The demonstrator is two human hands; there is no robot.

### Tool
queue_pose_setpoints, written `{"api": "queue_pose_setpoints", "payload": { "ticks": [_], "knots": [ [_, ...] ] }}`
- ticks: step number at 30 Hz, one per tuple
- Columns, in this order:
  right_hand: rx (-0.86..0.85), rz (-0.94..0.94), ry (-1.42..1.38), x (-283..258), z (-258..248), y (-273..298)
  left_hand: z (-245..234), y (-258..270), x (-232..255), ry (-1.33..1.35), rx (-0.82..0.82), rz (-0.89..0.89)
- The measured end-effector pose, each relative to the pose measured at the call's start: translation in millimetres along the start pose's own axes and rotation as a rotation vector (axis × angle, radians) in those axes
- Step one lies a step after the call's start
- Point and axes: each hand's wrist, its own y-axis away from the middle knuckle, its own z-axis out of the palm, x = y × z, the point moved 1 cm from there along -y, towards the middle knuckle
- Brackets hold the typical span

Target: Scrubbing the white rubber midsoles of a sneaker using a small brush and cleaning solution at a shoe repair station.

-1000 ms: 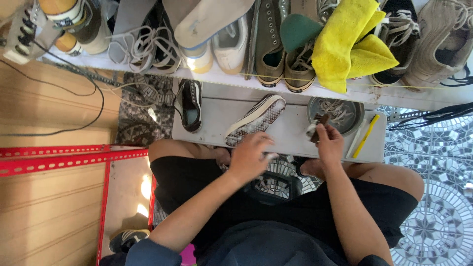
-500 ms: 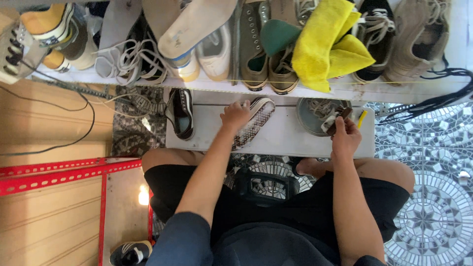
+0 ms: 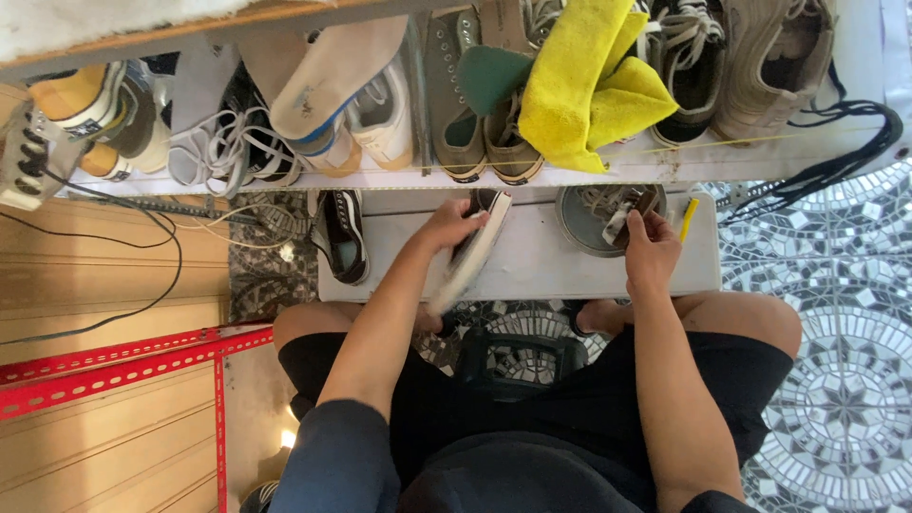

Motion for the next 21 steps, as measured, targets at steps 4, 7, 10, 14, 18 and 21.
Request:
{"api": "queue_pose_setpoints", "payload": {
  "ticks": [4,7,10,14,18,21],
  "knots": [
    [-0.02,-0.078,0.085,-3,2,6,3,38,0,0.153,-0.047,0.09],
    [-0.015,-0.318,0.221,-10,-3,7,9,71,-3,0.331,-0.007,0.34],
    [-0.023,-0.532,0.388,-16,-3,13,19,88,-16,0.423,0.021,0.452],
    [-0.053,-0.629,0.647,-6,1,13,27,103,-24,0.478,0.098,0.472],
    [-0.074,-0.66,0.671,28,6,0,32,110,-31,0.505,0.124,0.399],
    [-0.062,-0.677,0.698,50,9,-10,39,114,-33,0.54,0.159,0.371]
  ]
}}
